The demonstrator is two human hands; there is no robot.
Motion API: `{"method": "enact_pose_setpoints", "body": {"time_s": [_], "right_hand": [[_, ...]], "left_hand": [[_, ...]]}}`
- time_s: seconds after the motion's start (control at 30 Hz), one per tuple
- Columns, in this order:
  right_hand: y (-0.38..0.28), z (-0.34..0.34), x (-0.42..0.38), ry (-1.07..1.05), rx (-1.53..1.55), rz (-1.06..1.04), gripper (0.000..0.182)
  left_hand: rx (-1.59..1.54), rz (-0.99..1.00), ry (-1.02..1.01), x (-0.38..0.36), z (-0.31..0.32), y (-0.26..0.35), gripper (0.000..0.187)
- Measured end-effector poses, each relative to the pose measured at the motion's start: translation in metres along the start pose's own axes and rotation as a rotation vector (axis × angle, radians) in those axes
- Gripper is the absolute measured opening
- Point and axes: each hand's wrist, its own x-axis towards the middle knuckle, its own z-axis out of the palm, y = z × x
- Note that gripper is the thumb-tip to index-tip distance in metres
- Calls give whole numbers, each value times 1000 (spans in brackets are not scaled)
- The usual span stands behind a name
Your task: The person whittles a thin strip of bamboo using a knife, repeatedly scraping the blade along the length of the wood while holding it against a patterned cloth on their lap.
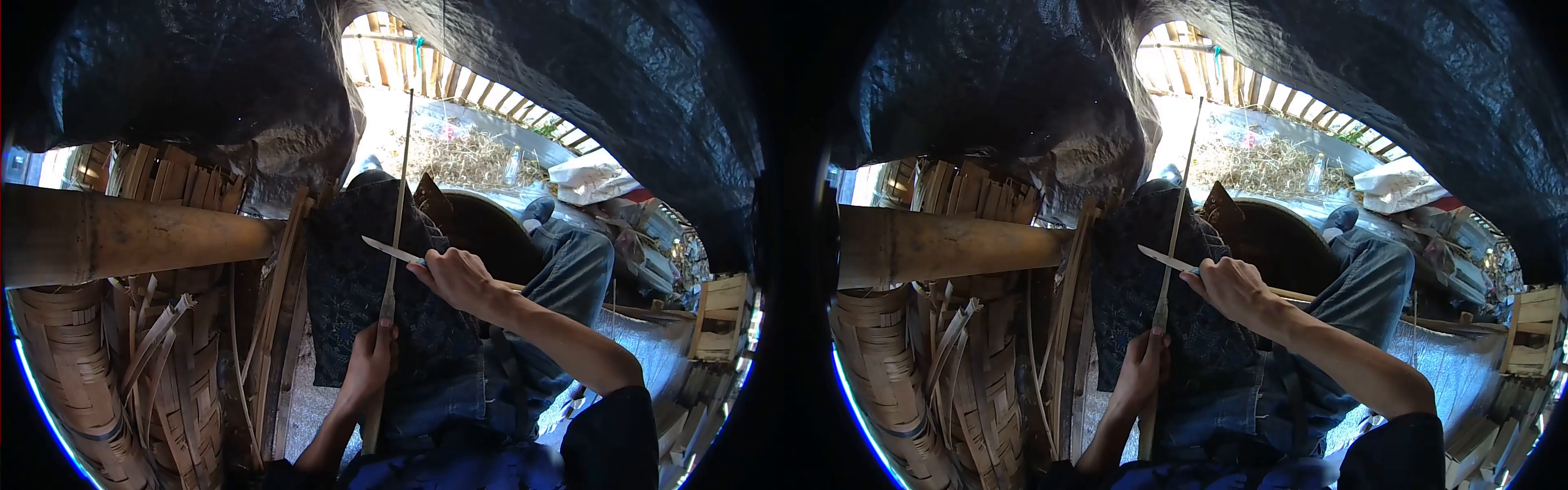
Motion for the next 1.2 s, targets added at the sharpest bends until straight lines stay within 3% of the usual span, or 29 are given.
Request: {"method": "enact_pose_setpoints", "body": {"time_s": [0.13,0.23,0.33,0.4,0.5,0.7,0.87,1.0,1.2], "right_hand": [[-2,1,4,13,-59,11,50],[16,-3,29,126,-23,84,45],[26,-9,30,61,12,95,41],[29,-10,28,146,-2,-80,36],[16,-24,16,62,228,26,32],[-7,-15,-6,0,324,-165,38],[-17,-9,-13,-76,111,-103,40],[-24,-12,-13,-118,59,-58,42],[-28,-4,-8,-92,-54,-64,44]], "left_hand": [[19,-15,2,-4,4,4,31],[59,-21,-23,-7,7,-1,31],[14,-54,-67,-8,6,1,31],[-53,-83,-73,-6,4,3,31],[-138,-95,-83,-11,-5,6,32],[-56,-107,75,-40,-33,-12,34],[106,-138,56,-55,-32,-21,36],[50,-126,28,-54,-32,-22,36],[294,-28,59,-56,-28,-14,36]]}}
